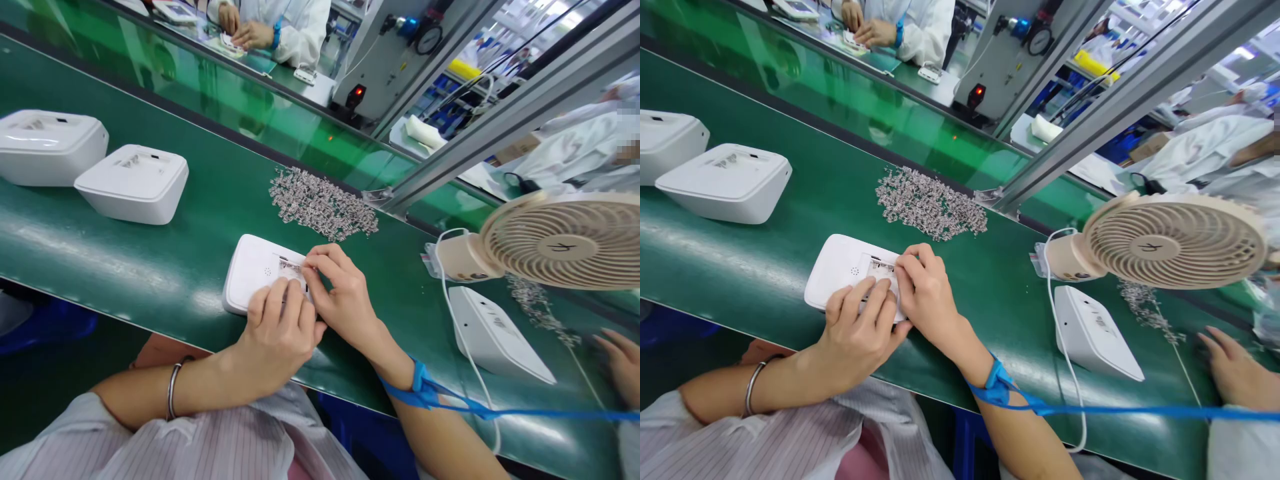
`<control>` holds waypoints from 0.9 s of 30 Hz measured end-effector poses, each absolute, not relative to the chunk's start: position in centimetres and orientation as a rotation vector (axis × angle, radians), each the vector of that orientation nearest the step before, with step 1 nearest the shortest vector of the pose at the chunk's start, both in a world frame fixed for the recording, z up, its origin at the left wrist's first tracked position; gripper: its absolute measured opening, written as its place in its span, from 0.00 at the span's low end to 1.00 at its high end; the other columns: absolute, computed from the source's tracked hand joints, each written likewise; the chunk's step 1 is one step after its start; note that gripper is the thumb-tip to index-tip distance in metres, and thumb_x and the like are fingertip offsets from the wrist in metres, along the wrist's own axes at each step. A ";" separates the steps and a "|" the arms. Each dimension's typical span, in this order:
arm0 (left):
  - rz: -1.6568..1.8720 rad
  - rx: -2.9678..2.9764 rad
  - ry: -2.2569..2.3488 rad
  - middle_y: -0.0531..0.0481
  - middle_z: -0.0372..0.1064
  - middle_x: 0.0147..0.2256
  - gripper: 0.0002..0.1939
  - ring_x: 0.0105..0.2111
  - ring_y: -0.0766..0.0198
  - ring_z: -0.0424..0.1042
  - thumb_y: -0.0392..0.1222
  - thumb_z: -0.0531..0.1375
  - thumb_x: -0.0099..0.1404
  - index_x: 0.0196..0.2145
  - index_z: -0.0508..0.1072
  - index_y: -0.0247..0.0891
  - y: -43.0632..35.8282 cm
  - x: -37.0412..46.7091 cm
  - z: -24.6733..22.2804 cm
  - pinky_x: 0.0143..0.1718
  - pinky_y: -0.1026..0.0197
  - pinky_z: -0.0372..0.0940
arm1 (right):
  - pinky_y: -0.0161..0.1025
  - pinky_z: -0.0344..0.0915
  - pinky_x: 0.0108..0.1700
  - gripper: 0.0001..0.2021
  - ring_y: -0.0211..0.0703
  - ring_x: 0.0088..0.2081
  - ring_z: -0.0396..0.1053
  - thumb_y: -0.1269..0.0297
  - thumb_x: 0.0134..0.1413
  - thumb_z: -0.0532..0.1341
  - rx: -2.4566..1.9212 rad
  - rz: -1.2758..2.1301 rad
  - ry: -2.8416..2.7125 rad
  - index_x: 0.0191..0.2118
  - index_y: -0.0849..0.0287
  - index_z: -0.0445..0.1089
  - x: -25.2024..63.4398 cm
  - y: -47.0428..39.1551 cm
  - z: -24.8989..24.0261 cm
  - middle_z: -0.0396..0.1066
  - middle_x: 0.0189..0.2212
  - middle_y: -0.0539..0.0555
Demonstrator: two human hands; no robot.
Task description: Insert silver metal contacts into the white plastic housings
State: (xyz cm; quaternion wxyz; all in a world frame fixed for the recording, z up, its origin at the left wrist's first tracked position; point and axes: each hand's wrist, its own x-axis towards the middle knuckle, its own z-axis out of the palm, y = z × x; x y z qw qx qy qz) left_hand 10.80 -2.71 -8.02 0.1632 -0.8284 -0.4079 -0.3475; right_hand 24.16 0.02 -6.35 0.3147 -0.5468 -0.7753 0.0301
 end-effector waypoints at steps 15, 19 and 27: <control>-0.822 -2.419 -1.189 0.43 0.73 0.44 0.15 0.40 0.60 0.71 0.44 0.53 0.64 0.39 0.74 0.32 -2.8 10.6 -7.6 0.43 0.56 0.55 | 0.39 0.68 0.41 0.09 0.41 0.41 0.70 0.75 0.56 0.54 -1.395 0.338 -1.831 0.35 0.59 0.70 24.6 -1.2 -6.4 0.70 0.39 0.57; -0.844 -2.405 -1.160 0.43 0.74 0.44 0.15 0.39 0.61 0.71 0.43 0.52 0.65 0.37 0.74 0.32 -2.7 10.6 -7.5 0.43 0.57 0.56 | 0.43 0.69 0.44 0.09 0.43 0.43 0.70 0.74 0.56 0.54 -1.408 0.296 -1.875 0.37 0.58 0.71 24.6 -1.7 -6.6 0.68 0.42 0.59; -0.897 -2.355 -1.190 0.45 0.75 0.42 0.12 0.37 0.62 0.72 0.42 0.55 0.63 0.37 0.74 0.32 -2.7 10.9 -7.8 0.41 0.57 0.56 | 0.47 0.69 0.42 0.09 0.43 0.39 0.69 0.72 0.57 0.53 -1.415 0.191 -2.066 0.37 0.58 0.70 24.7 -1.7 -6.4 0.66 0.45 0.61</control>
